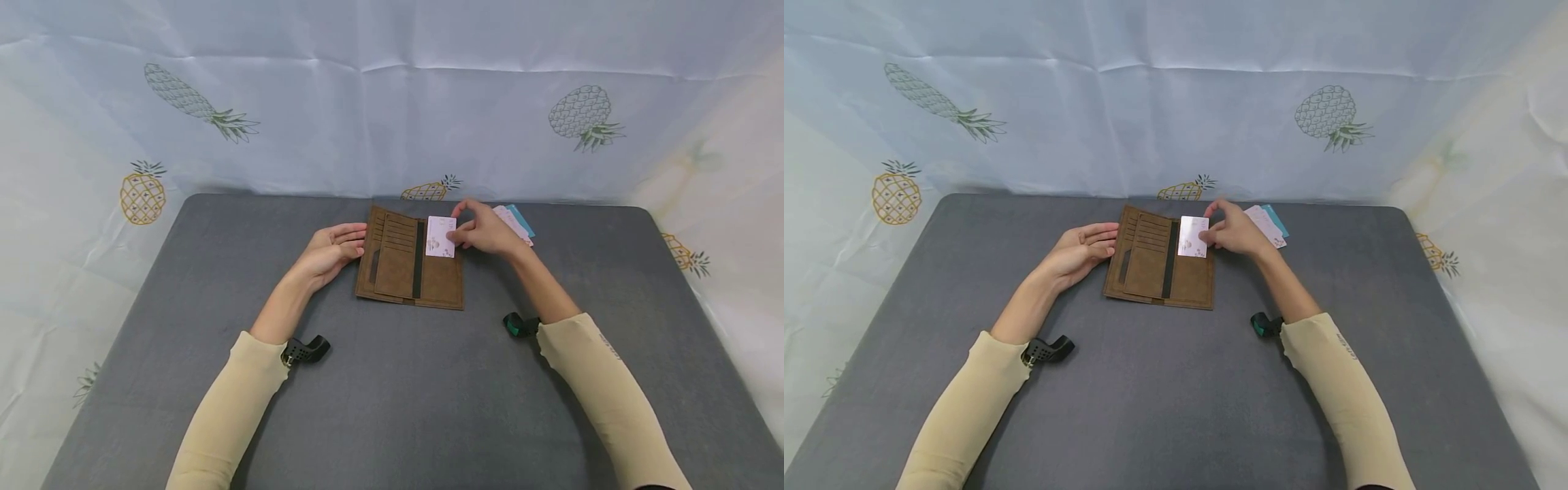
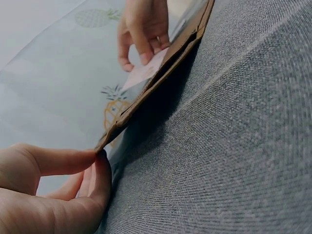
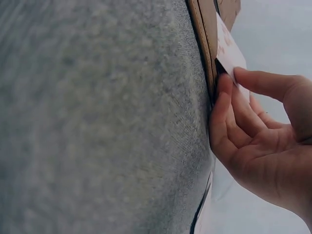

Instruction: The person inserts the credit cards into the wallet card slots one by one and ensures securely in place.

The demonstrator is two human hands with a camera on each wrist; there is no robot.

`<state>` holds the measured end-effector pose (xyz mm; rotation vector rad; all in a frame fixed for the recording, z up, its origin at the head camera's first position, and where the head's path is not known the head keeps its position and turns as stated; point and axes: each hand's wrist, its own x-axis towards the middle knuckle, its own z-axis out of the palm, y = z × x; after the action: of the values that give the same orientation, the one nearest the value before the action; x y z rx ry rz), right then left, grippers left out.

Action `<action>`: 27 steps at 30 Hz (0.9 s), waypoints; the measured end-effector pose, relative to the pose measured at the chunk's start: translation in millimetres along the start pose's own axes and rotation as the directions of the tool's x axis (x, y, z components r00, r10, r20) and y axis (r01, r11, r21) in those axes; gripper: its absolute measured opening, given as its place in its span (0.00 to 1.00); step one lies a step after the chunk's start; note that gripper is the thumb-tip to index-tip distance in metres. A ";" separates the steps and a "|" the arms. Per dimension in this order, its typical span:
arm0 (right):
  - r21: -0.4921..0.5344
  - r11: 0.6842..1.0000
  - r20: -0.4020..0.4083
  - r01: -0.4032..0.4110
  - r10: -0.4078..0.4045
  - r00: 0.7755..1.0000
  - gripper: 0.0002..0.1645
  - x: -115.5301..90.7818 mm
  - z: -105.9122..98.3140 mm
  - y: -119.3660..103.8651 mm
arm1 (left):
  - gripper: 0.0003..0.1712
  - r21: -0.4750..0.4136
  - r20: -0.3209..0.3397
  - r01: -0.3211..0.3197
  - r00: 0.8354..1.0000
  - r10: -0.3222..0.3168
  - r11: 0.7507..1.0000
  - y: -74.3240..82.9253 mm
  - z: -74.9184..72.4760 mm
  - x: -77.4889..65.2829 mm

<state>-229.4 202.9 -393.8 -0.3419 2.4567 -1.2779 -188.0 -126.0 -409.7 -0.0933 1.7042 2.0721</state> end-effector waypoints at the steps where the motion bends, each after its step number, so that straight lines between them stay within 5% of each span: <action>1: -0.003 1.000 0.003 -0.002 0.002 1.000 0.24 -0.2 0.2 0.1 | 0.34 0.001 -0.001 -0.001 1.000 0.001 1.000 0.1 -0.1 -0.2; 16: -0.146 0.989 0.089 0.038 -0.025 0.996 0.16 -13.2 -1.7 -10.3 | 0.34 0.003 -0.001 0.002 1.000 -0.002 1.000 0.6 -0.1 0.4; 27: -0.110 0.993 0.177 0.034 -0.014 0.984 0.10 -12.0 -2.5 -5.6 | 0.34 -0.010 -0.002 0.000 1.000 0.000 1.000 0.4 -3.1 -1.4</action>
<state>-219.2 206.0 -385.5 -0.4935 2.3848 -1.0713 -187.6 -129.4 -409.6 -0.0991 1.6955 2.0810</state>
